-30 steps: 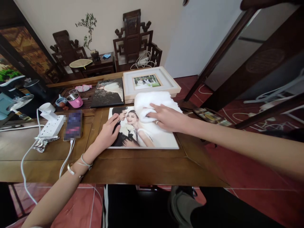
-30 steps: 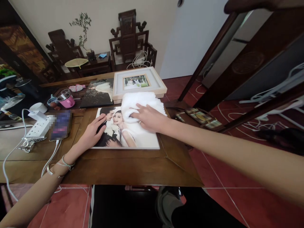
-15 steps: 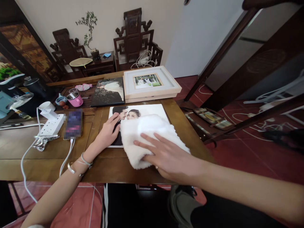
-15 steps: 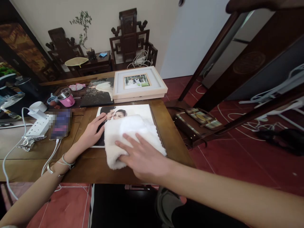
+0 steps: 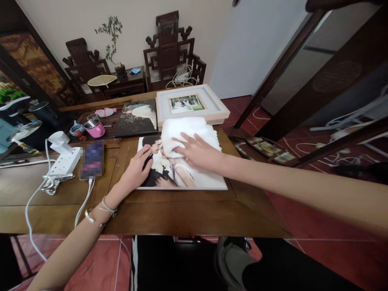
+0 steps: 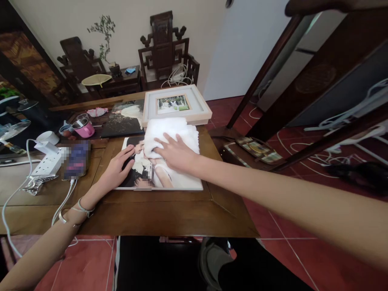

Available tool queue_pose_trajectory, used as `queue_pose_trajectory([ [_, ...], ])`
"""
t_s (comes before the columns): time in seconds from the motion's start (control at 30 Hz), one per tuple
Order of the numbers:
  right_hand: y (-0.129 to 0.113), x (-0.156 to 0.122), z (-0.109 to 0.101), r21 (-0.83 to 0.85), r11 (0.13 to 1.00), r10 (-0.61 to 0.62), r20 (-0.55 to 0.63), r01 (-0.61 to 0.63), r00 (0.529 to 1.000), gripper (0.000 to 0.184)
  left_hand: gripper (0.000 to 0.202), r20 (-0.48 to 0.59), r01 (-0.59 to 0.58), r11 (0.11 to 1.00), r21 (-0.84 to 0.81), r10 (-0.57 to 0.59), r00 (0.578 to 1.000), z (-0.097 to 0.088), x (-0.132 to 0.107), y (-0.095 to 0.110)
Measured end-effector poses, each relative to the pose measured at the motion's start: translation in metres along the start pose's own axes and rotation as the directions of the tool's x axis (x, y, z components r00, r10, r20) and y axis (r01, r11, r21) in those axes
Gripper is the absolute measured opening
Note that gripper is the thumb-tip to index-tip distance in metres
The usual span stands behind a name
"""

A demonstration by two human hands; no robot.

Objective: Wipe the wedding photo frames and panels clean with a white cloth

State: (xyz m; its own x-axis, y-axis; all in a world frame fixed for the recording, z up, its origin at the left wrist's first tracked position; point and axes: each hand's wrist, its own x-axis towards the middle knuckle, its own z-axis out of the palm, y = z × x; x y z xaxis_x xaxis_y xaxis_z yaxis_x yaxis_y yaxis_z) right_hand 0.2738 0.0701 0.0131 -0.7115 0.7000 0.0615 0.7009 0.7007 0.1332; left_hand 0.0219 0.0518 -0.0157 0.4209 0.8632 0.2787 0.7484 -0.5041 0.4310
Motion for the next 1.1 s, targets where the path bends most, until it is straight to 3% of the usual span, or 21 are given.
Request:
queue_pose_trajectory([
  [0.1,-0.025,-0.014,-0.007,0.048,0.999,-0.009,0.016,0.008,1.0,0.05,0.045,-0.003,-0.005,1.0,0.001,0.005,1.0,0.0,0.001,0.0],
  [0.23,-0.066,-0.049,-0.021,0.149,0.98,-0.145,0.058,0.135,0.988,0.048,0.045,0.002,-0.018,1.0,0.002,0.018,1.0,0.0,0.002,-0.001],
  [0.33,-0.081,-0.068,-0.027,0.214,0.958,-0.206,0.056,0.19,0.977,0.045,0.045,0.003,-0.013,1.0,-0.002,0.013,1.0,0.0,0.002,-0.001],
  [0.4,-0.077,-0.072,-0.027,0.227,0.953,-0.213,0.031,0.2,0.977,0.046,0.046,0.007,-0.007,1.0,-0.004,0.007,1.0,0.0,0.001,-0.001],
  [0.5,-0.053,-0.064,-0.019,0.191,0.968,-0.165,-0.009,0.164,0.986,0.05,0.047,0.008,0.006,1.0,0.004,-0.006,1.0,0.0,0.0,-0.001],
  [0.67,-0.006,-0.027,-0.008,0.079,0.997,0.006,0.005,-0.007,1.0,0.053,0.045,-0.01,0.01,1.0,-0.003,-0.01,1.0,0.002,-0.001,-0.004],
  [0.8,-0.007,-0.001,-0.012,0.088,0.99,0.104,0.038,-0.107,0.994,0.053,0.046,-0.049,0.014,0.998,-0.067,-0.017,0.999,-0.001,0.0,0.0],
  [0.87,-0.024,0.003,-0.015,0.129,0.989,0.061,0.04,-0.066,0.997,0.054,0.047,-0.129,0.003,0.991,-0.137,-0.021,0.991,-0.004,0.001,0.003],
  [0.97,-0.057,-0.005,-0.018,0.218,0.97,-0.123,0.044,0.11,0.991,0.056,0.051,-0.268,0.005,0.967,-0.253,-0.076,0.96,-0.008,0.001,0.007],
  [1.1,-0.09,-0.03,-0.025,0.371,0.881,-0.325,0.026,0.293,0.945,0.053,0.054,-0.306,0.048,0.949,-0.312,-0.148,0.94,-0.01,0.0,0.008],
])
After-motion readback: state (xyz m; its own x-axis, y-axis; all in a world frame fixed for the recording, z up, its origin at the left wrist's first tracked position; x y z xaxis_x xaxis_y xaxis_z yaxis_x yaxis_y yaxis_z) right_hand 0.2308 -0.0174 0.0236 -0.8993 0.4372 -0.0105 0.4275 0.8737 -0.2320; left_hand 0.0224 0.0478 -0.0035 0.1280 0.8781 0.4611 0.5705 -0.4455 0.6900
